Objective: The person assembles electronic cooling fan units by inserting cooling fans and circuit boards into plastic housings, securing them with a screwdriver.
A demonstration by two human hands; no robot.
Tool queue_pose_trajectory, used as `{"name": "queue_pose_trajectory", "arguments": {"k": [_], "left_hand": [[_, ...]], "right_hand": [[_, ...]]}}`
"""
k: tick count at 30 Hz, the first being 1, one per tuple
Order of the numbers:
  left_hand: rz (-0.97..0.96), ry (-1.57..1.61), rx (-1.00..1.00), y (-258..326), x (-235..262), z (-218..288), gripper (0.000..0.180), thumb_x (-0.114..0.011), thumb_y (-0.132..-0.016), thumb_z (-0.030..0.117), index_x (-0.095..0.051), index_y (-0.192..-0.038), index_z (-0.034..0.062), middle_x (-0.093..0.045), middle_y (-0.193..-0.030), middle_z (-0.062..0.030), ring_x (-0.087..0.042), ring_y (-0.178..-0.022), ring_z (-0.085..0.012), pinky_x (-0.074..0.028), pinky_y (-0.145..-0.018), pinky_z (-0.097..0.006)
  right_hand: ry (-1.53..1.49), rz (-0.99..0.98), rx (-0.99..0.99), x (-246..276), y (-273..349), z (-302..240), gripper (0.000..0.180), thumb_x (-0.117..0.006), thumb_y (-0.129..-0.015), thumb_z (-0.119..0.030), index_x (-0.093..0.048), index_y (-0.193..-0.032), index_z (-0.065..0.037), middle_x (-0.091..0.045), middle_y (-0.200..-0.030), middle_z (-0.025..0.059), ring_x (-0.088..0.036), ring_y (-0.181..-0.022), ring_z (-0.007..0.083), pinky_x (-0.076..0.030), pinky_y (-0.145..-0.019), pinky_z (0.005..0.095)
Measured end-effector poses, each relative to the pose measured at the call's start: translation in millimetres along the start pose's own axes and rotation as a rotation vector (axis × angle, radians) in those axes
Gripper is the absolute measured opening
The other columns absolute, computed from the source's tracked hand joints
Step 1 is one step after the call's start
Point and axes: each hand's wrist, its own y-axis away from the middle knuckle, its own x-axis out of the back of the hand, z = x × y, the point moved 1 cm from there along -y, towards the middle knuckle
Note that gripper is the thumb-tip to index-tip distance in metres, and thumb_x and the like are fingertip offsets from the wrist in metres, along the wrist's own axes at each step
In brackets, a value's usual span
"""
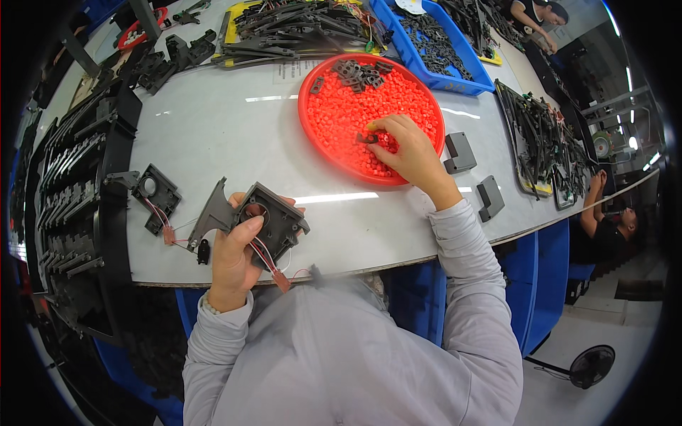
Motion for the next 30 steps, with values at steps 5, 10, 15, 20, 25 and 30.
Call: {"name": "queue_pose_trajectory", "arguments": {"k": [5, 10, 15, 20, 25, 30], "left_hand": [[-0.016, 0.005, -0.032, 0.7, -2.1, -0.2, 0.029, -0.051, -0.082, 0.011, -0.039, -0.106, 0.0013, -0.051, -0.115, -0.0297, -0.052, -0.111, -0.0420, -0.051, -0.086, -0.049], [-0.041, 0.066, -0.050, -0.9, -1.3, -2.0, 0.033, -0.050, -0.083, 0.013, -0.038, -0.111, 0.0000, -0.047, -0.120, -0.0312, -0.047, -0.116, -0.0438, -0.049, -0.090, -0.050], [-0.128, 0.087, -0.129, -2.9, -5.2, 0.1, 0.033, -0.050, -0.085, 0.017, -0.037, -0.111, 0.0013, -0.047, -0.120, -0.0309, -0.045, -0.118, -0.0428, -0.046, -0.093, -0.050], [-0.175, -0.188, -0.287, -8.0, -12.6, 4.6, 0.050, -0.059, -0.084, 0.039, -0.038, -0.113, 0.0031, -0.047, -0.118, -0.0304, -0.050, -0.114, -0.0395, -0.052, -0.086, -0.043], [-0.167, -0.341, -0.344, -6.3, -19.8, 8.5, 0.059, -0.064, -0.080, 0.047, -0.036, -0.110, 0.0049, -0.047, -0.116, -0.0315, -0.052, -0.111, -0.0370, -0.050, -0.087, -0.041], [-0.223, -0.239, -0.422, -7.0, -24.1, 7.0, 0.059, -0.073, -0.076, 0.034, -0.032, -0.106, 0.0066, -0.048, -0.122, -0.0284, -0.053, -0.111, -0.0281, -0.047, -0.091, -0.036]], "right_hand": [[0.012, -0.207, -0.081, 0.3, -0.9, 1.2, 0.018, -0.066, -0.075, -0.006, -0.064, -0.093, -0.005, -0.059, -0.090, 0.0086, -0.055, -0.088, 0.0234, -0.045, -0.078, 0.0331], [0.020, -0.130, -0.014, -0.7, 1.1, -0.3, 0.018, -0.064, -0.073, -0.003, -0.066, -0.091, -0.005, -0.060, -0.085, 0.0081, -0.056, -0.081, 0.0236, -0.047, -0.072, 0.0335], [-0.113, 0.011, 0.007, 5.8, 4.4, -34.2, 0.020, -0.066, -0.071, 0.001, -0.068, -0.090, -0.004, -0.059, -0.082, 0.0085, -0.059, -0.073, 0.0224, -0.048, -0.064, 0.0309], [-0.212, 0.079, 0.124, 9.6, 17.8, -65.9, 0.027, -0.066, -0.066, 0.010, -0.065, -0.091, 0.000, -0.059, -0.085, 0.0109, -0.061, -0.073, 0.0200, -0.049, -0.062, 0.0274], [-0.368, 0.085, 0.179, 6.0, 20.5, -116.3, 0.023, -0.070, -0.064, 0.007, -0.065, -0.084, -0.003, -0.060, -0.081, 0.0098, -0.059, -0.065, 0.0210, -0.048, -0.056, 0.0283], [-0.211, -0.021, 0.287, 4.2, 15.6, -130.6, 0.023, -0.069, -0.063, -0.001, -0.062, -0.085, -0.002, -0.059, -0.084, 0.0090, -0.058, -0.072, 0.0223, -0.048, -0.060, 0.0305]]}}
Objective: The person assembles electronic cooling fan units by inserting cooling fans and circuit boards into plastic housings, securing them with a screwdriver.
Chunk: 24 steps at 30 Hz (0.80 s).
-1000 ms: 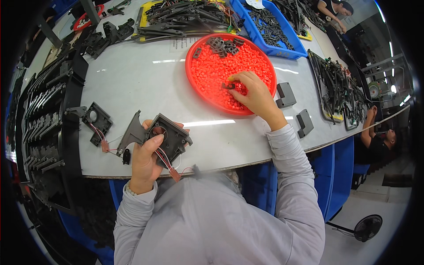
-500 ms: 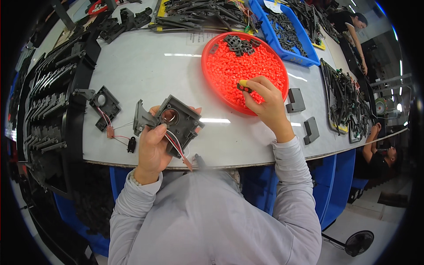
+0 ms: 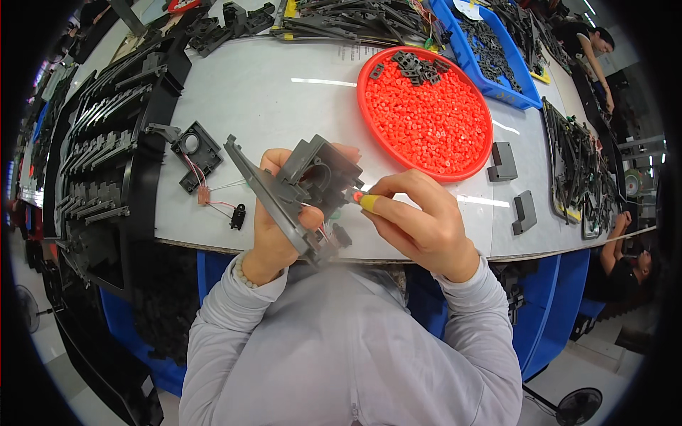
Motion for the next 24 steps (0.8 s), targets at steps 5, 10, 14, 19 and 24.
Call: {"name": "queue_pose_trajectory", "arguments": {"k": [5, 10, 14, 19, 24], "left_hand": [[0.011, -0.101, -0.004, 2.8, -4.2, -0.4, 0.054, -0.070, -0.079, 0.037, -0.034, -0.105, 0.0061, -0.048, -0.118, -0.0282, -0.051, -0.112, -0.0314, -0.045, -0.093, -0.039], [-0.055, -0.028, 0.031, 5.4, -0.5, -9.7, 0.044, -0.069, -0.081, 0.015, -0.032, -0.103, 0.0077, -0.049, -0.122, -0.0267, -0.053, -0.110, -0.0242, -0.046, -0.090, -0.034], [0.027, -0.049, 0.049, 6.6, -6.8, -8.9, 0.048, -0.071, -0.079, 0.027, -0.036, -0.104, 0.0059, -0.048, -0.120, -0.0291, -0.051, -0.114, -0.0362, -0.044, -0.095, -0.043], [0.012, -0.076, 0.045, 6.5, 0.0, -7.3, 0.046, -0.072, -0.077, 0.009, -0.033, -0.101, 0.0078, -0.051, -0.120, -0.0222, -0.056, -0.101, -0.0181, -0.049, -0.086, -0.030], [0.073, -0.057, 0.020, 5.5, 3.6, -7.9, 0.057, -0.080, -0.069, 0.013, -0.033, -0.101, 0.0081, -0.052, -0.117, -0.0214, -0.057, -0.098, -0.0170, -0.050, -0.083, -0.029]], "right_hand": [[0.116, -0.179, -0.006, 0.8, -1.9, -6.9, 0.025, -0.061, -0.065, -0.006, -0.060, -0.089, 0.000, -0.054, -0.086, 0.0104, -0.054, -0.076, 0.0235, -0.046, -0.062, 0.0303], [0.172, -0.305, 0.003, 4.1, -9.2, -13.1, 0.020, -0.058, -0.063, -0.004, -0.057, -0.082, 0.003, -0.048, -0.078, 0.0108, -0.049, -0.072, 0.0235, -0.045, -0.061, 0.0314], [0.188, -0.367, 0.001, 0.5, -10.7, -12.6, 0.017, -0.059, -0.063, -0.004, -0.055, -0.079, 0.002, -0.047, -0.077, 0.0109, -0.050, -0.071, 0.0236, -0.045, -0.060, 0.0315], [0.045, -0.235, -0.057, -13.0, -9.0, 0.1, 0.012, -0.058, -0.066, -0.002, -0.057, -0.078, 0.001, -0.050, -0.077, 0.0113, -0.053, -0.071, 0.0252, -0.045, -0.060, 0.0335], [-0.138, -0.060, -0.084, -22.1, -3.2, 3.0, 0.010, -0.059, -0.067, -0.002, -0.058, -0.077, 0.001, -0.054, -0.077, 0.0116, -0.056, -0.069, 0.0277, -0.046, -0.059, 0.0361]]}}
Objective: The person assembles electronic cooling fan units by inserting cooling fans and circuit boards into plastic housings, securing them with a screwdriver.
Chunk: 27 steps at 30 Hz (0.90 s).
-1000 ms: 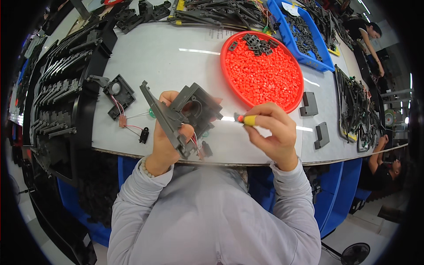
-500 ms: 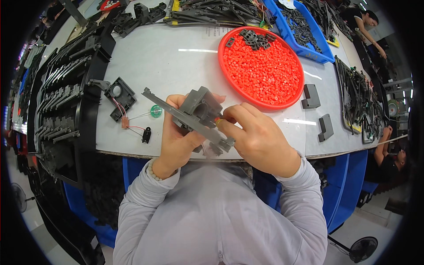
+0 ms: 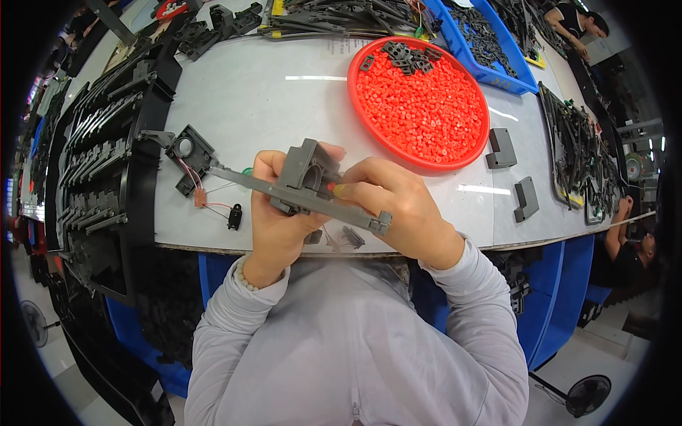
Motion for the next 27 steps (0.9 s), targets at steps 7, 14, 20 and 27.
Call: {"name": "queue_pose_trajectory", "arguments": {"k": [7, 14, 20, 27], "left_hand": [[0.023, 0.062, 0.047, 2.4, -3.4, -3.7, 0.076, -0.085, -0.061, 0.013, -0.032, -0.115, 0.0062, -0.053, -0.114, -0.0187, -0.056, -0.098, -0.0166, -0.050, -0.083, -0.028], [0.028, -0.101, 0.101, 4.4, -3.5, 6.4, 0.093, -0.090, -0.051, 0.017, -0.039, -0.128, 0.0000, -0.055, -0.114, -0.0130, -0.057, -0.098, -0.0174, -0.051, -0.084, -0.030], [0.167, 0.069, 0.095, 7.0, 1.4, 2.5, 0.091, -0.087, -0.055, 0.033, -0.040, -0.125, -0.0013, -0.055, -0.113, -0.0137, -0.059, -0.097, -0.0201, -0.051, -0.086, -0.031], [0.083, 0.057, 0.061, 6.9, 0.4, 6.3, 0.087, -0.086, -0.059, 0.029, -0.038, -0.126, -0.0015, -0.054, -0.114, -0.0155, -0.059, -0.098, -0.0214, -0.051, -0.087, -0.032]], "right_hand": [[0.079, -0.181, -0.035, 10.2, -1.1, -8.4, 0.010, -0.058, -0.067, -0.001, -0.057, -0.076, 0.001, -0.053, -0.081, 0.0129, -0.055, -0.074, 0.0276, -0.047, -0.064, 0.0351], [0.034, -0.139, 0.002, -1.8, 0.4, 2.6, 0.012, -0.062, -0.066, -0.003, -0.058, -0.077, 0.001, -0.053, -0.080, 0.0118, -0.055, -0.073, 0.0268, -0.047, -0.063, 0.0348], [-0.021, 0.046, 0.052, -12.3, 5.4, 7.8, 0.016, -0.069, -0.068, -0.003, -0.062, -0.082, -0.002, -0.056, -0.080, 0.0092, -0.057, -0.068, 0.0236, -0.047, -0.058, 0.0327], [-0.090, 0.178, -0.033, -15.0, 10.8, 5.4, 0.021, -0.075, -0.067, -0.004, -0.064, -0.086, -0.003, -0.060, -0.081, 0.0082, -0.060, -0.071, 0.0204, -0.048, -0.059, 0.0286]]}}
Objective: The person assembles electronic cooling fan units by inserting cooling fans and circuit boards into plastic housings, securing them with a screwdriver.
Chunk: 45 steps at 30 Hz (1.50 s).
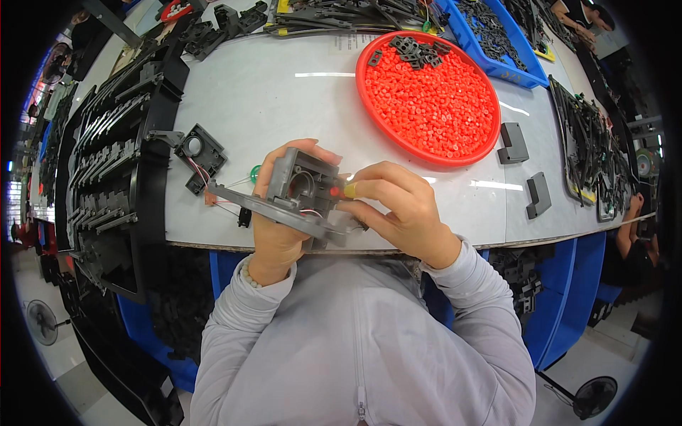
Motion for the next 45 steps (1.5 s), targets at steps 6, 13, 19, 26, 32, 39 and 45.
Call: {"name": "queue_pose_trajectory", "arguments": {"k": [6, 13, 19, 26, 32, 39, 45], "left_hand": [[-0.069, 0.086, -0.010, -4.1, 2.7, 0.9, 0.076, -0.081, -0.068, 0.024, -0.038, -0.126, -0.0019, -0.054, -0.114, -0.0172, -0.059, -0.099, -0.0226, -0.052, -0.086, -0.035], [-0.073, 0.038, -0.026, -13.4, -1.8, 11.0, 0.064, -0.072, -0.078, 0.024, -0.038, -0.126, -0.0016, -0.054, -0.111, -0.0165, -0.058, -0.099, -0.0236, -0.052, -0.088, -0.040], [-0.063, 0.021, -0.075, -13.3, -8.3, 11.1, 0.058, -0.068, -0.081, 0.017, -0.038, -0.126, -0.0015, -0.053, -0.111, -0.0165, -0.058, -0.100, -0.0247, -0.053, -0.085, -0.038], [-0.013, -0.068, -0.053, -8.2, -4.8, 20.0, 0.048, -0.053, -0.081, 0.001, -0.038, -0.126, -0.0017, -0.052, -0.111, -0.0173, -0.059, -0.098, -0.0263, -0.055, -0.083, -0.037], [0.037, -0.100, -0.072, -7.4, -0.9, 17.0, 0.048, -0.051, -0.080, -0.001, -0.038, -0.126, -0.0018, -0.052, -0.110, -0.0177, -0.060, -0.096, -0.0259, -0.055, -0.082, -0.037], [0.010, -0.110, -0.033, -3.1, 0.7, 14.1, 0.050, -0.051, -0.078, 0.002, -0.037, -0.125, -0.0021, -0.052, -0.110, -0.0179, -0.060, -0.096, -0.0258, -0.055, -0.082, -0.037], [0.016, -0.163, -0.040, -1.2, 1.9, 16.0, 0.050, -0.050, -0.078, 0.004, -0.036, -0.126, -0.0020, -0.052, -0.110, -0.0179, -0.060, -0.096, -0.0261, -0.055, -0.082, -0.036]], "right_hand": [[-0.102, -0.067, -0.102, 1.4, -0.6, 4.2, 0.033, -0.076, -0.069, -0.015, -0.061, -0.096, -0.004, -0.062, -0.086, 0.0075, -0.061, -0.075, 0.0214, -0.049, -0.068, 0.0306], [-0.500, -0.078, -0.367, 1.1, 11.3, 11.8, 0.061, -0.080, -0.065, -0.018, -0.051, -0.114, 0.003, -0.059, -0.109, 0.0115, -0.056, -0.098, 0.0183, -0.041, -0.092, 0.0321], [-0.560, -0.327, -0.503, -9.0, 10.0, -1.8, 0.043, -0.074, -0.069, -0.013, -0.058, -0.105, 0.002, -0.062, -0.099, 0.0086, -0.055, -0.093, 0.0153, -0.041, -0.088, 0.0292], [-0.641, -0.203, -0.727, -1.6, 13.1, -8.7, 0.029, -0.077, -0.065, -0.009, -0.064, -0.089, 0.000, -0.062, -0.078, 0.0023, -0.055, -0.076, 0.0104, -0.042, -0.083, 0.0288], [-0.209, -0.070, -0.352, 9.4, 16.0, -9.9, 0.029, -0.076, -0.061, -0.006, -0.063, -0.087, -0.003, -0.062, -0.071, 0.0015, -0.060, -0.069, 0.0135, -0.037, -0.099, 0.0426], [-0.263, 0.051, -0.354, 19.5, 12.6, -12.6, 0.025, -0.071, -0.065, -0.001, -0.058, -0.086, -0.001, -0.061, -0.075, 0.0029, -0.058, -0.070, 0.0122, -0.036, -0.101, 0.0436], [-0.528, 0.068, -0.477, 19.0, 1.6, -16.8, 0.023, -0.073, -0.067, 0.001, -0.058, -0.085, 0.001, -0.061, -0.076, 0.0064, -0.059, -0.069, 0.0129, -0.045, -0.062, 0.0234]]}}
